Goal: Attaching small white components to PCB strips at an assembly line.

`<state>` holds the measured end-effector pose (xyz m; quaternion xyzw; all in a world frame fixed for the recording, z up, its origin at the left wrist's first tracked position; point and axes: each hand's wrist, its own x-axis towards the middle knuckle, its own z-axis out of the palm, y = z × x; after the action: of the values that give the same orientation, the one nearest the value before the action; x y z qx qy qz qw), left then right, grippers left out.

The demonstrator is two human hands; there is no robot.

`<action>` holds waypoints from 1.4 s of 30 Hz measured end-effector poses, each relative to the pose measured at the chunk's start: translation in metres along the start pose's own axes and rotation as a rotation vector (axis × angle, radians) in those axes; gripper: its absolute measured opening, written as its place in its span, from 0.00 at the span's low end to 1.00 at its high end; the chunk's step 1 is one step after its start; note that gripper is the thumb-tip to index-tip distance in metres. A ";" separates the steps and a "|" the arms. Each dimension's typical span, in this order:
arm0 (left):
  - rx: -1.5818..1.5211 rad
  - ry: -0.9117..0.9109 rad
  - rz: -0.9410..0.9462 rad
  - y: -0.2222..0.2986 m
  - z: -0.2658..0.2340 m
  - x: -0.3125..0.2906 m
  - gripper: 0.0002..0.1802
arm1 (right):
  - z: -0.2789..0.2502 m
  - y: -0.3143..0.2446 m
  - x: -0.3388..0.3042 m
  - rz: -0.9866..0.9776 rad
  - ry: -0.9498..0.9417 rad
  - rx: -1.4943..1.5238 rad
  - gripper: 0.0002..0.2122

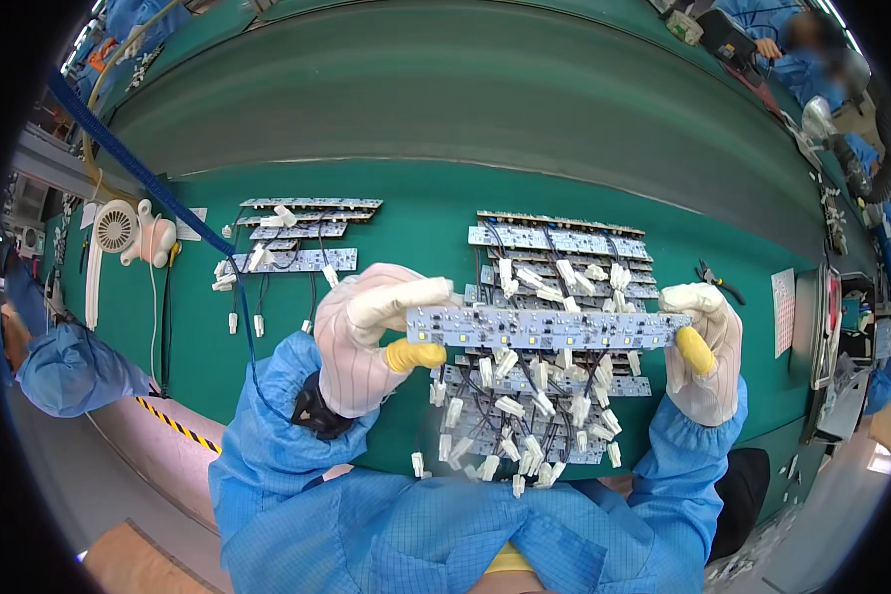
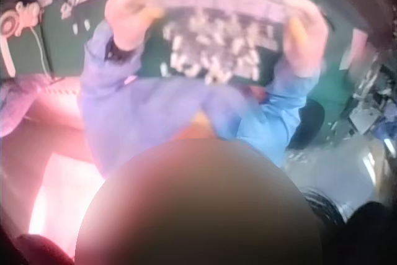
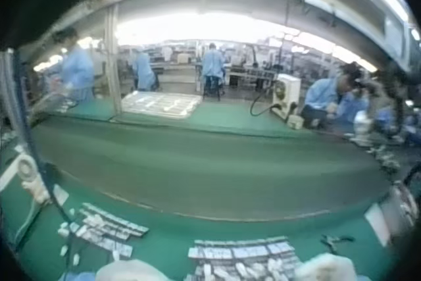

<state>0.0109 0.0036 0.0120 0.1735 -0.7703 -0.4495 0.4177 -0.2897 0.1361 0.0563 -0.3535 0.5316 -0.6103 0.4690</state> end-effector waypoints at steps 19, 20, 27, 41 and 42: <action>0.023 0.265 -0.125 0.000 0.013 0.006 0.13 | -0.002 -0.008 -0.002 0.024 -0.115 -0.215 0.20; 0.036 0.266 -0.106 -0.003 0.013 0.006 0.13 | -0.002 -0.008 -0.001 0.022 -0.121 -0.225 0.20; -0.011 0.240 -0.056 -0.013 0.011 0.002 0.21 | -0.002 -0.009 -0.005 -0.018 -0.124 -0.112 0.19; 0.174 0.232 -0.328 -0.006 0.011 0.011 0.26 | -0.001 -0.015 0.001 -0.028 -0.307 -0.088 0.24; 0.184 0.237 -0.329 -0.003 0.012 0.012 0.26 | -0.003 -0.010 0.001 -0.071 -0.273 -0.069 0.22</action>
<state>-0.0060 0.0007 0.0124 0.3858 -0.7150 -0.4158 0.4087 -0.2946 0.1356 0.0656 -0.4678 0.4707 -0.5540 0.5028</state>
